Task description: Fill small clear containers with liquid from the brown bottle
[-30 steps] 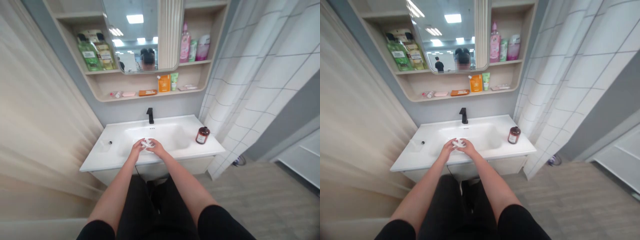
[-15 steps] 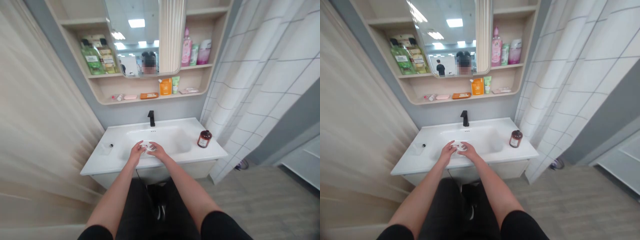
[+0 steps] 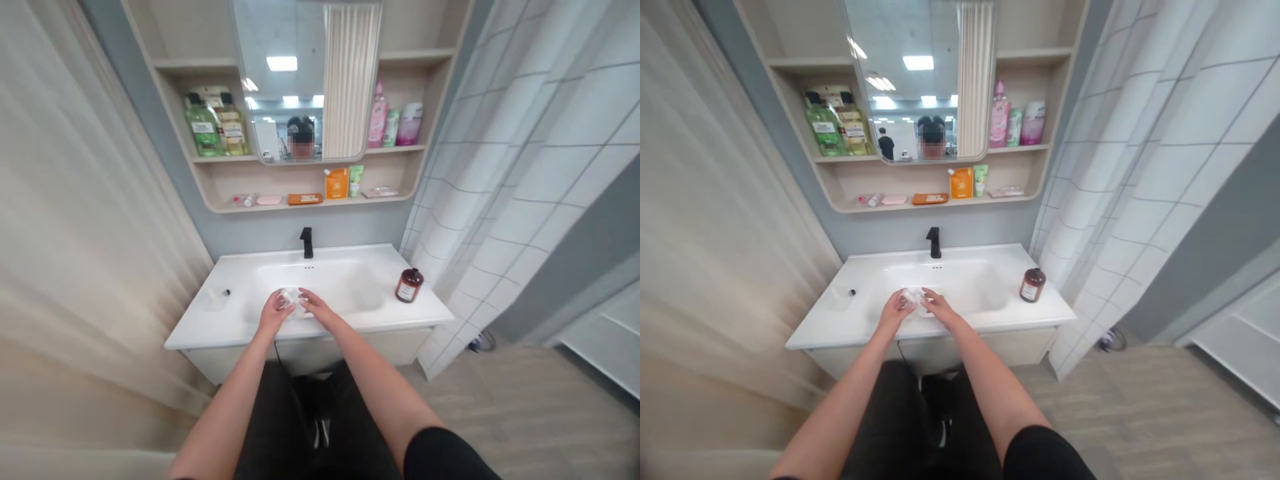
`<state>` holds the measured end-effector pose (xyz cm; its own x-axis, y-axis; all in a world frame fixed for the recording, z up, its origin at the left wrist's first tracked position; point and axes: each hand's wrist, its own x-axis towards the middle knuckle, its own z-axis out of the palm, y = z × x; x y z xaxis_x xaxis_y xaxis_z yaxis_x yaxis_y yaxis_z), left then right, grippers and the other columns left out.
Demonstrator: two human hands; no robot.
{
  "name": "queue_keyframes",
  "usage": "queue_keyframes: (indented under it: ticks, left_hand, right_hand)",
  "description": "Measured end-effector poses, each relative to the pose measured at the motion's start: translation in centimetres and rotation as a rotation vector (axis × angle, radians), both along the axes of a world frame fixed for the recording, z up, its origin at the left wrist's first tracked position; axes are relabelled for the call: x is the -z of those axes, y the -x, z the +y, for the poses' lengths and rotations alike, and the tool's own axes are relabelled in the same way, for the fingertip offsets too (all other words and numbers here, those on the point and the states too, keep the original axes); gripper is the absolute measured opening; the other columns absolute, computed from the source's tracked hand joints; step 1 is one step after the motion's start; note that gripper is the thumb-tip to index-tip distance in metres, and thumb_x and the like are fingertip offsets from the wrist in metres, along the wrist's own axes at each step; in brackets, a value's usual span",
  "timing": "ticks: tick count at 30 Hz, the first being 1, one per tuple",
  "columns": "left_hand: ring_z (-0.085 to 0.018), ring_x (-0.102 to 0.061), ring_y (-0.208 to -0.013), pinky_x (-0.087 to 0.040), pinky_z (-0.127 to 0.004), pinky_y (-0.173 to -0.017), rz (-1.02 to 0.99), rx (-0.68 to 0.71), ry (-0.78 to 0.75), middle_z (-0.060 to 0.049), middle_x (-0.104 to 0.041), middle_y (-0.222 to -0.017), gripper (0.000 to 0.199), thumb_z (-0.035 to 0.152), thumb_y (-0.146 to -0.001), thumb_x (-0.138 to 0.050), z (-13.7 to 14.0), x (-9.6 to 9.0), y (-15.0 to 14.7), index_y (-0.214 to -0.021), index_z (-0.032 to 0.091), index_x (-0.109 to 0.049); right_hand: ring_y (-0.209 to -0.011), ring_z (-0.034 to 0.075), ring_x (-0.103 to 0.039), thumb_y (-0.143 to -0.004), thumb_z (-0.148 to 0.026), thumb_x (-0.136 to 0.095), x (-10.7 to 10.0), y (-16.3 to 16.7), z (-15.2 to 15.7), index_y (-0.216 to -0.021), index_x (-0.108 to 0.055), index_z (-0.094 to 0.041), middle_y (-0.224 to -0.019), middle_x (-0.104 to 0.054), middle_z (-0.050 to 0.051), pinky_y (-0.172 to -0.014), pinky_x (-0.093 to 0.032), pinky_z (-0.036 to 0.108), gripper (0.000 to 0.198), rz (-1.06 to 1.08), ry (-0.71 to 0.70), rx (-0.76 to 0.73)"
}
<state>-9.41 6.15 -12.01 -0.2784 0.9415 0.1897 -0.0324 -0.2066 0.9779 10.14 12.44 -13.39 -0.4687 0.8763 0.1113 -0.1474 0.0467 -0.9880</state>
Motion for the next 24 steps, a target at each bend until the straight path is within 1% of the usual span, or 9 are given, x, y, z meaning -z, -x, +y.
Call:
queue_keyframes:
  ticks: [3,5,7,9,11,14,16,20,24]
  left_hand:
    - [-0.032,-0.075,-0.117,-0.061,-0.048,-0.101,0.117,-0.295,-0.005,-0.014,-0.075,-0.131,0.082,0.047,-0.066,-0.096,-3.3,-0.8,3.3,-0.138,0.024,-0.065]
    - [-0.031,-0.073,-0.122,-0.062,-0.048,-0.102,0.284,-0.482,-0.012,-0.015,-0.071,-0.141,0.082,0.050,-0.073,-0.092,-6.3,-1.3,6.5,-0.146,0.024,-0.062]
    - [-0.031,-0.072,-0.124,-0.061,-0.048,-0.104,0.464,-0.644,-0.001,-0.014,-0.069,-0.146,0.083,0.054,-0.078,-0.088,-9.2,-1.9,10.0,-0.150,0.024,-0.060]
    - [-0.032,-0.070,-0.128,-0.058,-0.051,-0.112,0.653,-0.781,0.073,-0.014,-0.069,-0.146,0.080,0.056,-0.082,-0.085,-11.5,-2.2,13.1,-0.152,0.024,-0.059]
    - [-0.035,-0.069,-0.129,-0.055,-0.054,-0.114,0.776,-0.866,0.190,-0.014,-0.071,-0.142,0.079,0.053,-0.084,-0.085,-12.9,-2.3,15.5,-0.152,0.022,-0.059]
    - [-0.038,-0.070,-0.127,-0.057,-0.055,-0.111,0.820,-0.909,0.341,-0.015,-0.072,-0.140,0.078,0.051,-0.084,-0.086,-13.0,-1.8,17.5,-0.151,0.021,-0.059]
    - [-0.038,-0.071,-0.127,-0.057,-0.054,-0.110,0.811,-0.913,0.383,-0.016,-0.072,-0.140,0.079,0.052,-0.084,-0.085,-12.4,-1.4,18.0,-0.151,0.021,-0.058]
    - [-0.036,-0.071,-0.127,-0.058,-0.052,-0.109,0.788,-0.890,0.385,-0.016,-0.072,-0.139,0.081,0.055,-0.085,-0.084,-10.9,-1.1,18.5,-0.152,0.020,-0.056]
    - [-0.034,-0.070,-0.124,-0.059,-0.050,-0.107,0.831,-0.861,0.360,-0.015,-0.071,-0.136,0.078,0.054,-0.086,-0.082,-9.6,-1.0,19.2,-0.151,0.019,-0.053]
  right_hand:
    - [-0.116,0.027,-0.072,-0.086,-0.069,-0.080,-0.1,-0.2,-0.1,-0.138,-0.073,-0.030,-0.133,-0.075,0.009,-0.092,-0.060,0.041,0.066,-0.056,0.021,0.004]
    - [-0.112,0.027,-0.072,-0.088,-0.069,-0.077,-0.1,-0.2,-0.2,-0.133,-0.076,-0.028,-0.127,-0.077,0.009,-0.092,-0.060,0.040,0.060,-0.065,0.032,0.013]
    - [-0.111,0.028,-0.071,-0.087,-0.067,-0.078,-0.1,-0.2,-0.1,-0.126,-0.077,-0.028,-0.121,-0.078,0.008,-0.090,-0.059,0.040,0.055,-0.069,0.032,0.015]
    - [-0.110,0.028,-0.071,-0.085,-0.065,-0.080,0.1,-0.1,0.0,-0.121,-0.078,-0.028,-0.117,-0.078,0.007,-0.088,-0.058,0.040,0.052,-0.080,0.019,0.016]
    - [-0.108,0.028,-0.071,-0.083,-0.064,-0.080,0.5,0.1,0.2,-0.119,-0.079,-0.029,-0.113,-0.079,0.006,-0.087,-0.057,0.039,0.050,-0.094,-0.002,0.025]
    - [-0.102,0.027,-0.070,-0.082,-0.063,-0.080,1.1,0.3,0.6,-0.117,-0.079,-0.028,-0.108,-0.079,0.005,-0.085,-0.056,0.039,0.049,-0.133,-0.044,0.041]
    - [-0.099,0.026,-0.069,-0.082,-0.063,-0.080,1.5,0.3,0.8,-0.114,-0.080,-0.028,-0.105,-0.078,0.005,-0.087,-0.056,0.040,0.047,-0.169,-0.088,0.041]
    - [-0.099,0.026,-0.070,-0.085,-0.062,-0.080,2.1,0.3,1.0,-0.113,-0.081,-0.028,-0.106,-0.079,0.004,-0.095,-0.056,0.043,0.044,-0.200,-0.160,0.047]
    - [-0.101,0.027,-0.071,-0.085,-0.062,-0.080,2.6,0.3,1.3,-0.115,-0.081,-0.029,-0.107,-0.079,0.004,-0.095,-0.057,0.043,0.044,-0.192,-0.139,0.045]
